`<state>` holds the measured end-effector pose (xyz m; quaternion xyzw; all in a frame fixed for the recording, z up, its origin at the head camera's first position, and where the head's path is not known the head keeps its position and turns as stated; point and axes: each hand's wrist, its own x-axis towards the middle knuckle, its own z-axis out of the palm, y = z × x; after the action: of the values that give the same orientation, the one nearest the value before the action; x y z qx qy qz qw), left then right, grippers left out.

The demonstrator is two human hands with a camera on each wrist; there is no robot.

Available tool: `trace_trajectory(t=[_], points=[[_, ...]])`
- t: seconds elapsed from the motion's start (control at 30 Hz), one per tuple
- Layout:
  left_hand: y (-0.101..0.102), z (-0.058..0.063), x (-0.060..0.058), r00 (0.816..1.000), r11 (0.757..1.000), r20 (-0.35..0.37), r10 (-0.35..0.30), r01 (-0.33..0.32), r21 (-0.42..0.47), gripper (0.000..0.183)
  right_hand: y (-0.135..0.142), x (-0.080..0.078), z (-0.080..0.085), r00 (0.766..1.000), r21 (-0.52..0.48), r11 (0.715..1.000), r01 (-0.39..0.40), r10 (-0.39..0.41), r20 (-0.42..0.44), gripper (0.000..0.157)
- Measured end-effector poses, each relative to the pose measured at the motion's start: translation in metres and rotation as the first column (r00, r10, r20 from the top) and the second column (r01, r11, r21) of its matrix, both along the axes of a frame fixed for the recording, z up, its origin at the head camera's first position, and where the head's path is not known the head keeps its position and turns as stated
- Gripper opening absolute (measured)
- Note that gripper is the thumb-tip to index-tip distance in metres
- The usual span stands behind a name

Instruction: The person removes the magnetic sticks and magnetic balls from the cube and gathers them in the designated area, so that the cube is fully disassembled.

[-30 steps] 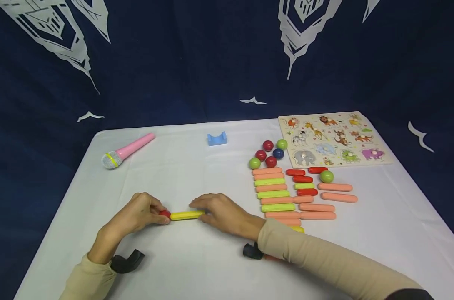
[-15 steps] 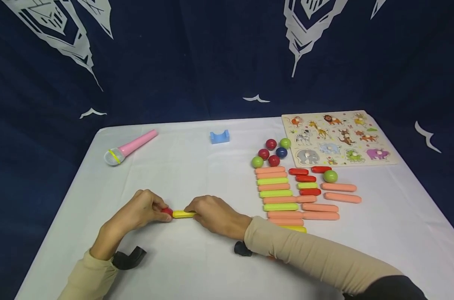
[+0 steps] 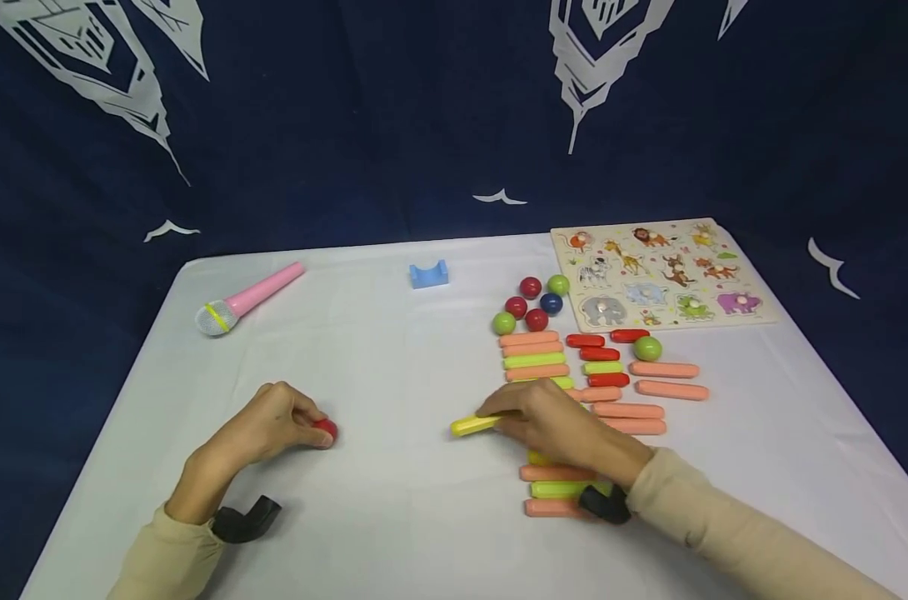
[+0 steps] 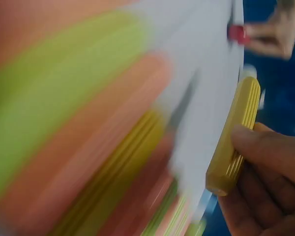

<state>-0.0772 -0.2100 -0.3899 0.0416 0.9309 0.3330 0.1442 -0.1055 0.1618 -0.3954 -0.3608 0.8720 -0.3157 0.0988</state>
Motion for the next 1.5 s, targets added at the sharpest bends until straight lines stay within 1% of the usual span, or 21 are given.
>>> trace_trajectory(t=[0.1,0.17,0.27,0.43,0.57,0.63,0.7,0.77,0.83,0.93,1.0,1.07,1.2,1.27,1.33,1.37,1.4,1.43,1.5], points=[[-0.003,0.001,0.0,1.0,1.0,-0.002,-0.003,0.003,-0.003,0.017,0.04,0.005,0.001,0.994,0.02,0.994,0.106,-0.106,-0.01,0.032],[-0.004,0.002,0.001,1.0,1.0,-0.003,-0.005,0.005,0.0,0.019,0.065,0.007,0.002,0.983,0.031,0.983,0.18,-0.18,-0.025,0.034],[-0.006,0.003,0.001,1.0,1.0,0.01,-0.001,0.001,0.002,0.018,0.099,0.008,0.004,0.955,0.061,0.957,0.282,-0.274,-0.111,0.035],[-0.006,0.002,0.002,0.999,1.0,0.032,0.018,-0.018,0.001,0.014,0.153,0.005,0.001,0.901,0.125,0.912,0.39,-0.35,-0.258,0.041],[-0.005,0.002,0.002,1.0,1.0,0.026,0.013,-0.013,-0.004,0.015,0.183,0.006,-0.007,0.868,0.151,0.878,0.455,-0.399,-0.296,0.039],[-0.005,0.002,0.002,1.0,1.0,0.027,0.012,-0.012,-0.003,0.015,0.191,0.007,-0.011,0.859,0.163,0.866,0.473,-0.413,-0.302,0.038],[-0.004,0.002,0.001,1.0,1.0,0.027,0.01,-0.01,0.0,0.015,0.195,0.007,-0.014,0.858,0.178,0.861,0.476,-0.41,-0.31,0.037],[-0.003,0.002,0.001,1.0,1.0,0.03,0.009,-0.009,0.005,0.014,0.196,0.007,-0.018,0.859,0.172,0.867,0.468,-0.401,-0.318,0.039],[-0.002,0.002,0.001,1.0,1.0,0.031,0.006,-0.006,0.008,0.013,0.197,0.007,-0.022,0.854,0.165,0.871,0.463,-0.388,-0.347,0.04],[-0.002,0.001,0.001,1.0,1.0,0.025,-0.01,0.009,0.018,0.013,0.196,0.007,-0.025,0.842,0.151,0.878,0.455,-0.369,-0.393,0.042],[-0.002,0.001,0.0,1.0,1.0,0.018,-0.02,0.02,0.024,0.013,0.196,0.008,-0.027,0.83,0.145,0.873,0.465,-0.374,-0.413,0.043],[-0.001,0.001,0.0,0.999,0.999,0.005,-0.044,0.043,0.025,0.014,0.196,0.008,-0.029,0.822,0.139,0.872,0.47,-0.375,-0.428,0.043],[0.003,0.005,-0.003,0.992,0.992,-0.008,-0.123,0.123,-0.005,0.018,0.196,0.008,-0.034,0.806,0.126,0.863,0.488,-0.391,-0.444,0.041],[0.009,0.01,-0.009,0.985,0.985,-0.009,-0.173,0.173,-0.021,0.02,0.197,0.009,-0.036,0.799,0.122,0.855,0.504,-0.407,-0.443,0.039],[0.019,0.017,-0.02,0.977,0.977,-0.014,-0.213,0.213,-0.029,0.019,0.198,0.01,-0.037,0.795,0.114,0.851,0.512,-0.42,-0.438,0.039],[0.026,0.022,-0.028,0.972,0.972,-0.025,-0.232,0.231,-0.033,0.019,0.198,0.01,-0.038,0.793,0.11,0.85,0.515,-0.424,-0.438,0.039],[0.033,0.026,-0.037,0.965,0.967,-0.054,-0.256,0.255,-0.025,0.02,0.198,0.01,-0.038,0.791,0.106,0.849,0.517,-0.427,-0.438,0.039],[0.041,0.03,-0.048,0.956,0.96,-0.092,-0.279,0.278,-0.018,0.021,0.198,0.01,-0.038,0.796,0.099,0.853,0.512,-0.428,-0.429,0.039],[0.059,0.036,-0.07,0.939,0.952,-0.164,-0.304,0.307,-0.005,0.023,0.197,0.009,-0.038,0.805,0.092,0.856,0.508,-0.434,-0.405,0.039]])
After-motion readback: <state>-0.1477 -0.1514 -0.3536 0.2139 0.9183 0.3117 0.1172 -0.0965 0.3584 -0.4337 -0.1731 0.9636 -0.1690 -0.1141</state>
